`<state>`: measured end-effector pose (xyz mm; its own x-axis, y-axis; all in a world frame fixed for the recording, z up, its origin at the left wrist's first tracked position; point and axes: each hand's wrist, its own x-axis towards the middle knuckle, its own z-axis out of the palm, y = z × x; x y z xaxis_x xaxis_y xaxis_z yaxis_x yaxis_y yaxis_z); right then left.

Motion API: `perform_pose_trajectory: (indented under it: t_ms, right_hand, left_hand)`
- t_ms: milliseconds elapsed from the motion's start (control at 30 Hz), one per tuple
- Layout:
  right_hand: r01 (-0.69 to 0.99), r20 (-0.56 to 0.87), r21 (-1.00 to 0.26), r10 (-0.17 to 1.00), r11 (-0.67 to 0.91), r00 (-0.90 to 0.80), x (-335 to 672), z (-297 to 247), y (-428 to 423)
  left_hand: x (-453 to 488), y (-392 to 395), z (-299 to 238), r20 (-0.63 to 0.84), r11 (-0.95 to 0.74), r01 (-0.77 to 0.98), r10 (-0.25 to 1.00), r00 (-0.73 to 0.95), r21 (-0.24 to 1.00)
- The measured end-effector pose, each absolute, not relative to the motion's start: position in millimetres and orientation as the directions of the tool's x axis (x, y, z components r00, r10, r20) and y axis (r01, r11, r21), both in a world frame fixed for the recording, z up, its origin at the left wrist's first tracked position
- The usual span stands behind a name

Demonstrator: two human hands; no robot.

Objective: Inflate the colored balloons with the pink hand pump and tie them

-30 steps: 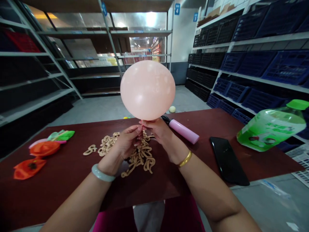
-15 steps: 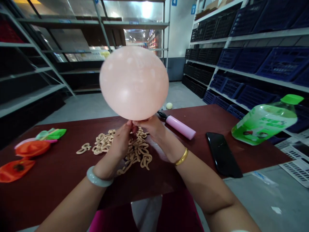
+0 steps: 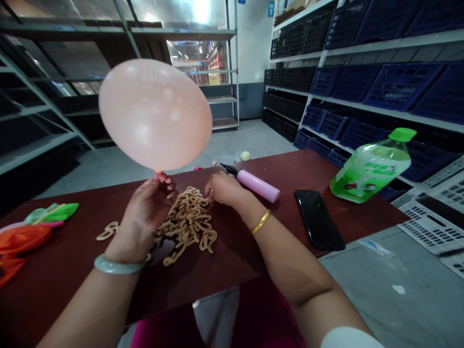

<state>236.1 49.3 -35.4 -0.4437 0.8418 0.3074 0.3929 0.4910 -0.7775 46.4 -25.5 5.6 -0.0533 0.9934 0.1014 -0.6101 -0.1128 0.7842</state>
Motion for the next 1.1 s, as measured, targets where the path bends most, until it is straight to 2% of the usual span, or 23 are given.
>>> perform_pose_trajectory:
  t_ms: [100, 167, 267, 333, 433, 500, 600, 667, 733, 833, 933, 1033, 1100]
  right_hand:
    - [0.586, 0.274, -0.609, 0.835, 0.535, -0.478, 236, -44, 51]
    - [0.578, 0.265, -0.600, 0.819, 0.553, -0.508, 236, -41, 51]
    - [0.499, 0.272, -0.652, 0.791, 0.571, -0.549, 240, -25, 48]
    - [0.370, 0.287, -0.766, 0.795, 0.526, -0.534, 243, -12, 44]
    - [-0.037, 0.318, -0.939, 0.824, 0.341, -0.470, 244, 3, 36]
    - [-0.258, 0.316, -0.941, 0.841, 0.219, -0.439, 241, 8, 31]
    - [-0.381, 0.321, -0.910, 0.856, 0.161, -0.406, 234, 11, 25]
    - [-0.299, 0.383, -0.913, 0.834, 0.276, -0.398, 228, 11, 20]
    - [-0.070, 0.478, -0.862, 0.761, 0.501, -0.439, 222, 12, 13]
    - [0.299, 0.548, -0.582, 0.636, 0.756, -0.543, 213, 10, 1]
    - [0.493, 0.555, -0.369, 0.613, 0.788, -0.562, 206, 5, -8]
    - [0.572, 0.574, -0.297, 0.622, 0.764, -0.533, 203, -1, -12]
    - [0.583, 0.579, -0.293, 0.626, 0.758, -0.522, 202, -4, -11]
  left_hand:
    - [42, -22, 4, 0.058, -0.097, -0.622, 0.995, -0.083, 0.777]
    - [41, -20, 3, 0.028, -0.092, -0.629, 0.993, -0.112, 0.772]
    - [39, -19, 2, 0.000, -0.108, -0.630, 0.986, -0.169, 0.769]
    - [38, -18, 3, -0.007, -0.117, -0.625, 0.981, -0.193, 0.771]
    - [36, -17, 3, 0.008, -0.141, -0.616, 0.977, -0.213, 0.775]
    - [36, -16, 2, 0.029, -0.161, -0.603, 0.975, -0.221, 0.781]
    - [39, -15, -1, 0.081, -0.203, -0.552, 0.968, -0.237, 0.809]
    - [42, -15, -4, 0.128, -0.241, -0.501, 0.960, -0.250, 0.831]
    - [46, -17, -8, 0.168, -0.271, -0.443, 0.951, -0.259, 0.854]
    - [53, -20, -13, 0.208, -0.281, -0.299, 0.945, -0.253, 0.912]
    - [59, -25, -18, 0.223, -0.261, -0.154, 0.949, -0.224, 0.953]
    - [63, -28, -22, 0.257, -0.277, -0.075, 0.945, -0.201, 0.958]
    - [63, -28, -22, 0.231, -0.255, -0.117, 0.955, -0.188, 0.960]
